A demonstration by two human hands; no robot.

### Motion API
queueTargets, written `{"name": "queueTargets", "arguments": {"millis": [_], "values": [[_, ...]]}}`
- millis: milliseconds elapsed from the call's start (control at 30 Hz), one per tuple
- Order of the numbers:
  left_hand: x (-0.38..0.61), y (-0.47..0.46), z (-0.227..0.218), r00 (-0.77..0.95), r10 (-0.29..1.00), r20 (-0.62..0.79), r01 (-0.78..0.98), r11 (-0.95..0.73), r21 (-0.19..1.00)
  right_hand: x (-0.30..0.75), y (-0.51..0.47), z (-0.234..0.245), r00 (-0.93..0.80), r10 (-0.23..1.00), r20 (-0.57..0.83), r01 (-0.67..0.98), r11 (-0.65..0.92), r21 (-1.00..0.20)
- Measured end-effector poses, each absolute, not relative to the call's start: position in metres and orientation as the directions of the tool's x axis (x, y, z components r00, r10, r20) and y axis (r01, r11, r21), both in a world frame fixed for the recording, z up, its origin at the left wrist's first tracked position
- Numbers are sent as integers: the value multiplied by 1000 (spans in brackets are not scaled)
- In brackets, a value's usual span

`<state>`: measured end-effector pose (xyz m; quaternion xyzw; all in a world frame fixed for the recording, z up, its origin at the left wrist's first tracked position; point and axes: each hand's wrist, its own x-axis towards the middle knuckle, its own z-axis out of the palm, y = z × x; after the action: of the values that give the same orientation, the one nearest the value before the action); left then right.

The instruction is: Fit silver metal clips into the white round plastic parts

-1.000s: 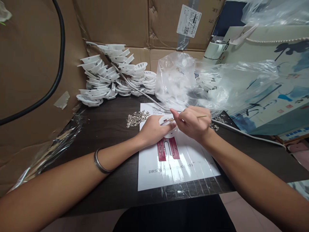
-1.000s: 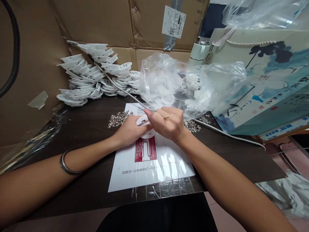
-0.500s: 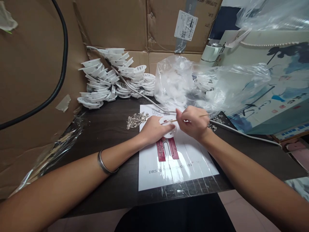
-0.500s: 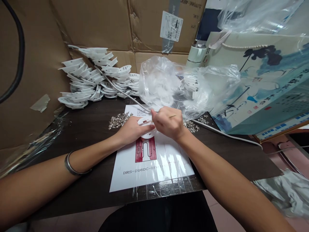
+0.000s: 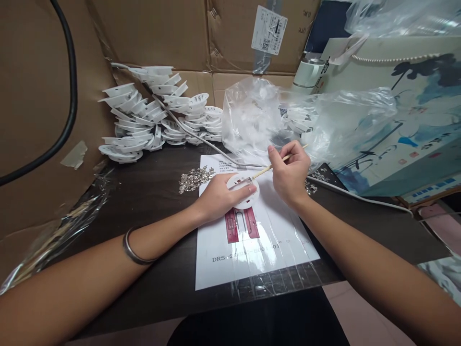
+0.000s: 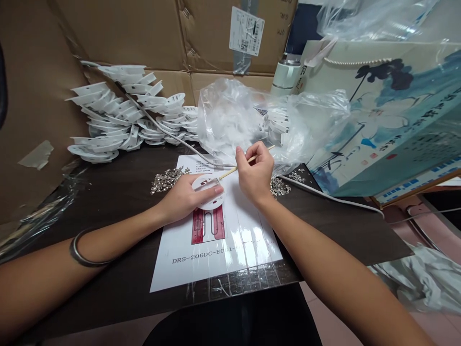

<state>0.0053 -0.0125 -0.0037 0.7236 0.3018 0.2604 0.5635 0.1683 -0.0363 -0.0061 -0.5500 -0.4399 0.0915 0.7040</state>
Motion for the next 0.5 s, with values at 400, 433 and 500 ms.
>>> {"name": "queueTargets", "arguments": {"millis": [400, 433, 500], "values": [[6, -12, -4, 676, 736, 48, 211, -256, 943, 162, -37, -12, 556, 616, 559, 404, 388, -829], [6, -12, -4, 679, 733, 51, 197, -248, 948, 163, -37, -11, 563, 622, 545, 389, 382, -838], [5, -11, -3, 680, 731, 54, 170, -229, 959, 164, -37, -9, 585, 636, 503, 341, 370, -864]]}}
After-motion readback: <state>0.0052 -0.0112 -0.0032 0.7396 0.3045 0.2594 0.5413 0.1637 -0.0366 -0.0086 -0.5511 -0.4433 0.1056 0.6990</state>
